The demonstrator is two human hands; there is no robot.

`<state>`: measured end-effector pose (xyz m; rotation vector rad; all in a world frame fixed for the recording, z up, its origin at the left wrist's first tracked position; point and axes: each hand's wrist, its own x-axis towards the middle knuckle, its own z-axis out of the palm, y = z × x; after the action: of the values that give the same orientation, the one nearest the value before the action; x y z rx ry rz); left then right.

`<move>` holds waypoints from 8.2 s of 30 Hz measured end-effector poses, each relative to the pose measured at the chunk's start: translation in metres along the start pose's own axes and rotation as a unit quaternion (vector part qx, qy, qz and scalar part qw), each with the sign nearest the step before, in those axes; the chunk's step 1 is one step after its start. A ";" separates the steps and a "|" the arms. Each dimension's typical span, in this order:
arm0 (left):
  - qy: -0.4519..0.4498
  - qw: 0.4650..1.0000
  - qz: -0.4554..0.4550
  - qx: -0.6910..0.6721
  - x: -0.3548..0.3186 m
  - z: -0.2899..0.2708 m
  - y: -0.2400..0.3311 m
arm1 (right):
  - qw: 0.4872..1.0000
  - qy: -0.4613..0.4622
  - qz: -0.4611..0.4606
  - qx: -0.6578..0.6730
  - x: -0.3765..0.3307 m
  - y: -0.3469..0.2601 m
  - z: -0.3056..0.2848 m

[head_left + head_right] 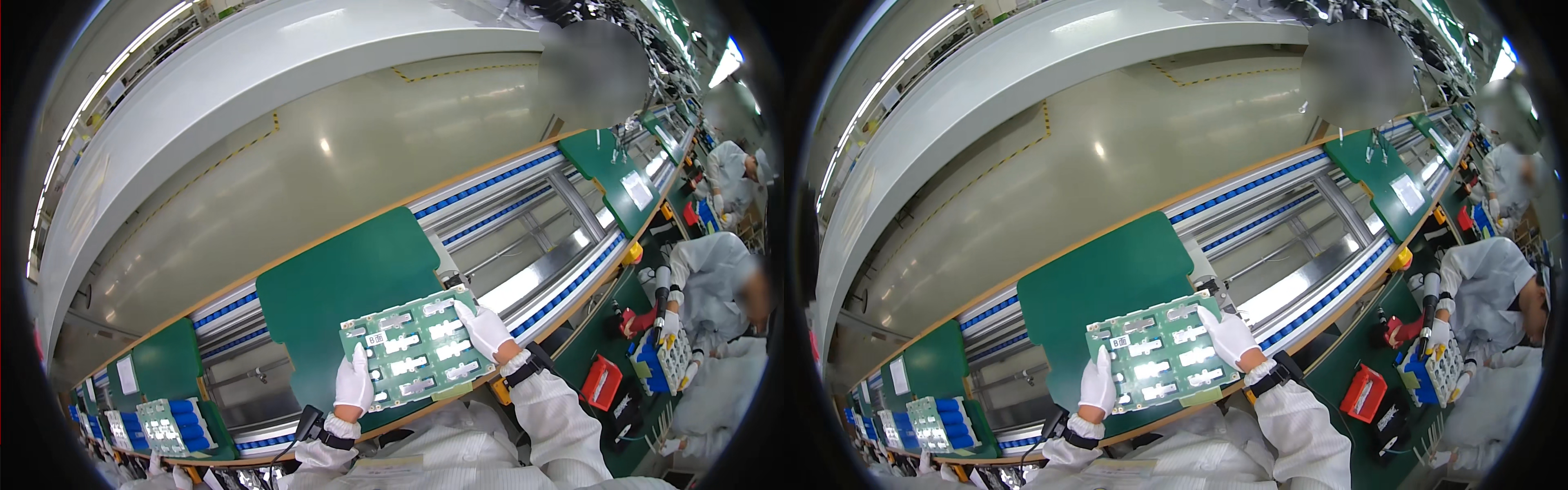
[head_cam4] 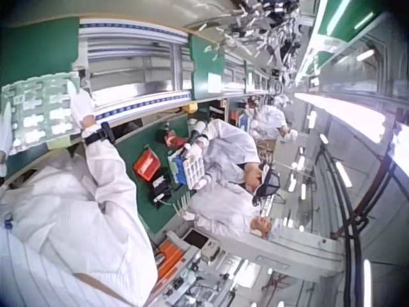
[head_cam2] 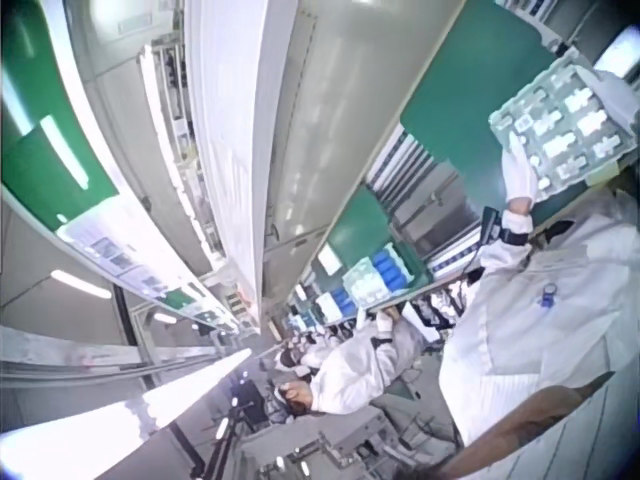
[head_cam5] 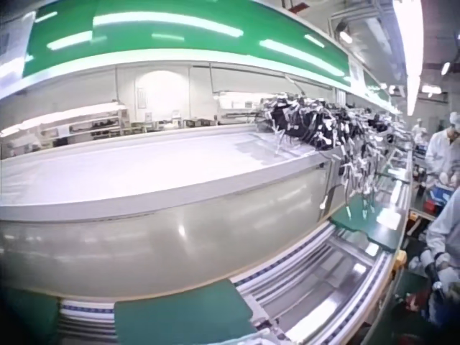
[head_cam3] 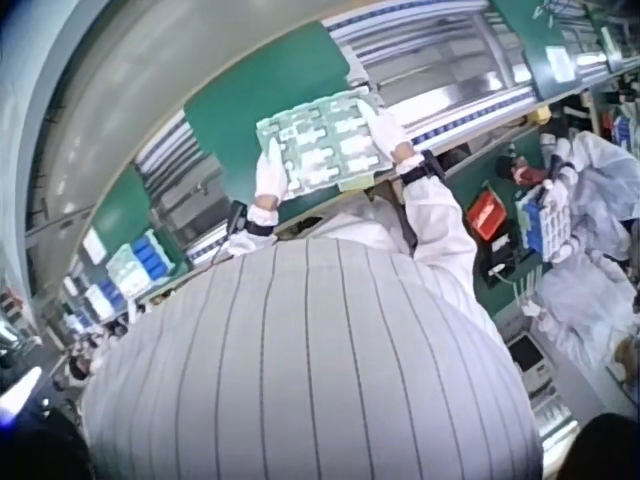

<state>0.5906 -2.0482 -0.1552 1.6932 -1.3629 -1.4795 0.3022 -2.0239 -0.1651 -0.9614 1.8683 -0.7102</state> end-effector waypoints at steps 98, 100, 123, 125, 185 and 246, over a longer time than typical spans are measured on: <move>-0.863 -0.060 0.281 0.415 -1.741 0.618 -0.581 | -0.032 0.855 0.382 0.350 -1.710 0.837 0.168; -0.876 -0.028 0.287 0.387 -1.764 0.636 -0.593 | -0.030 0.856 0.353 0.376 -1.742 0.860 0.154; -0.825 0.188 0.360 0.394 -2.046 0.867 -0.614 | 0.205 0.858 0.267 0.387 -2.064 1.132 -0.078; -0.879 0.165 0.313 0.320 -2.078 0.886 -0.610 | 0.172 0.875 0.242 0.384 -2.080 1.152 -0.096; -0.754 -0.163 0.233 0.592 -2.004 1.011 -0.703 | -0.397 0.797 0.080 0.449 -2.114 1.336 0.033; -0.920 0.122 0.306 0.211 -2.210 1.094 -0.714 | 0.036 0.926 0.260 0.271 -2.128 1.303 -0.189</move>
<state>0.0304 0.4571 -0.1383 1.3305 1.5203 1.1564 0.3458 0.4781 -0.1398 -1.3731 -1.1171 1.1076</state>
